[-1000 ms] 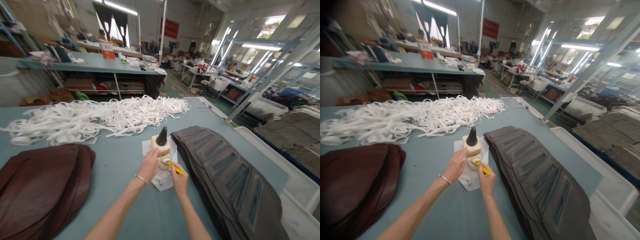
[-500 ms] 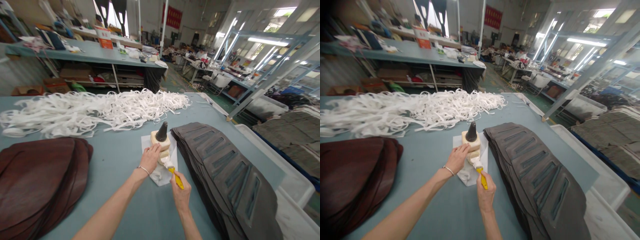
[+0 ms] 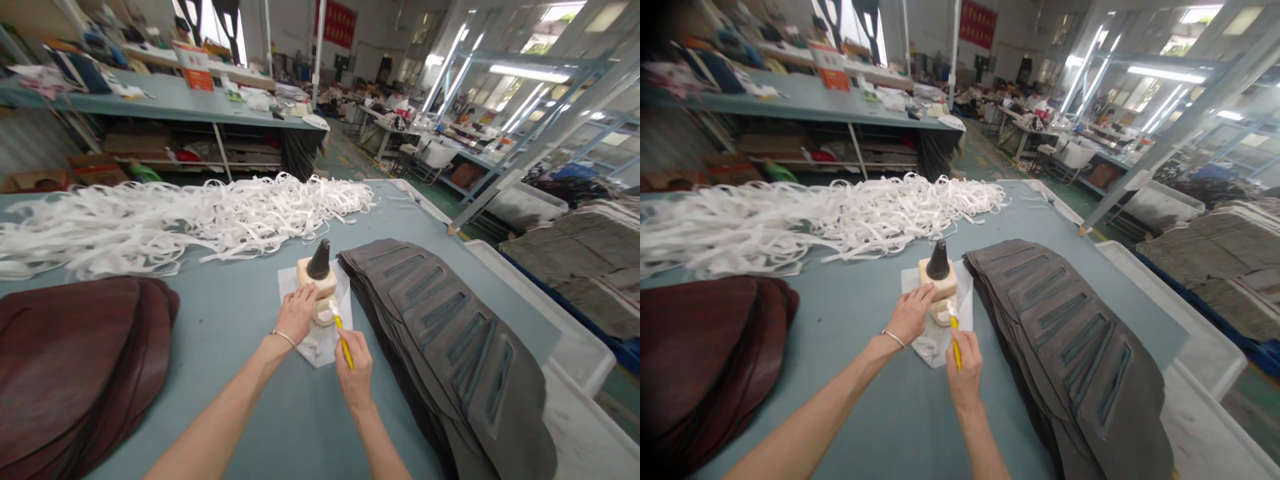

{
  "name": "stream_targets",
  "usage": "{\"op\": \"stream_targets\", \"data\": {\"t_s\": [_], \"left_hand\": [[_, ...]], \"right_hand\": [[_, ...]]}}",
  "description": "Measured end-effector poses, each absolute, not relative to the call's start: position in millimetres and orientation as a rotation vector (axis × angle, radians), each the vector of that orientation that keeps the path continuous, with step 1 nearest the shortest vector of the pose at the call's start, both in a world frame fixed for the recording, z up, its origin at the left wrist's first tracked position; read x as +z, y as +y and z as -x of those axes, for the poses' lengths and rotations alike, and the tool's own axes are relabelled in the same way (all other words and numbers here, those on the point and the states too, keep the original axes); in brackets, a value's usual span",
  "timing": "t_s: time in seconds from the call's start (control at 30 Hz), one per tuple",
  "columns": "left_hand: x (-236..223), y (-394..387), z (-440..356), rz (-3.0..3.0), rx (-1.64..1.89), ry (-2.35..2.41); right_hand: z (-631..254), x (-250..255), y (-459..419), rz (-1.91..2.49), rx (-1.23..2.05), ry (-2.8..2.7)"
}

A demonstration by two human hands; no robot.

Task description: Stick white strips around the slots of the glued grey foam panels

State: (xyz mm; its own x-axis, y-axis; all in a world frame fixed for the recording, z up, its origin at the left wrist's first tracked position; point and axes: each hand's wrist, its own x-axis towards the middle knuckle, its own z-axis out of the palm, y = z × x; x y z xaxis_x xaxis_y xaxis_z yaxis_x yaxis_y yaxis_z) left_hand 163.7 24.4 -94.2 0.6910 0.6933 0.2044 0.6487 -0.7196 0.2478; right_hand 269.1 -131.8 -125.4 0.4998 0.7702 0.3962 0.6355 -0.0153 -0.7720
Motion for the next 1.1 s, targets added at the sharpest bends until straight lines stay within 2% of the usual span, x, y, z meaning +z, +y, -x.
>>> {"op": "stream_targets", "data": {"t_s": [0.17,0.4,0.67,1.1], "left_hand": [[-94.3,23.2,-163.8,-2.751,0.435,1.104],[-94.0,22.0,-165.4,-2.760,0.447,1.110],[-94.8,17.8,-170.8,-2.763,0.417,1.136],[-94.1,12.6,-176.8,-2.759,0.339,1.214]], "right_hand": [[-266.6,-131.1,-134.5,1.673,0.258,-1.300],[-271.8,-111.4,-142.0,1.703,0.192,-1.253],[-275.3,-133.8,-138.7,1.684,0.222,-1.421],[-286.0,-124.5,-141.6,1.654,0.282,-1.358]]}}
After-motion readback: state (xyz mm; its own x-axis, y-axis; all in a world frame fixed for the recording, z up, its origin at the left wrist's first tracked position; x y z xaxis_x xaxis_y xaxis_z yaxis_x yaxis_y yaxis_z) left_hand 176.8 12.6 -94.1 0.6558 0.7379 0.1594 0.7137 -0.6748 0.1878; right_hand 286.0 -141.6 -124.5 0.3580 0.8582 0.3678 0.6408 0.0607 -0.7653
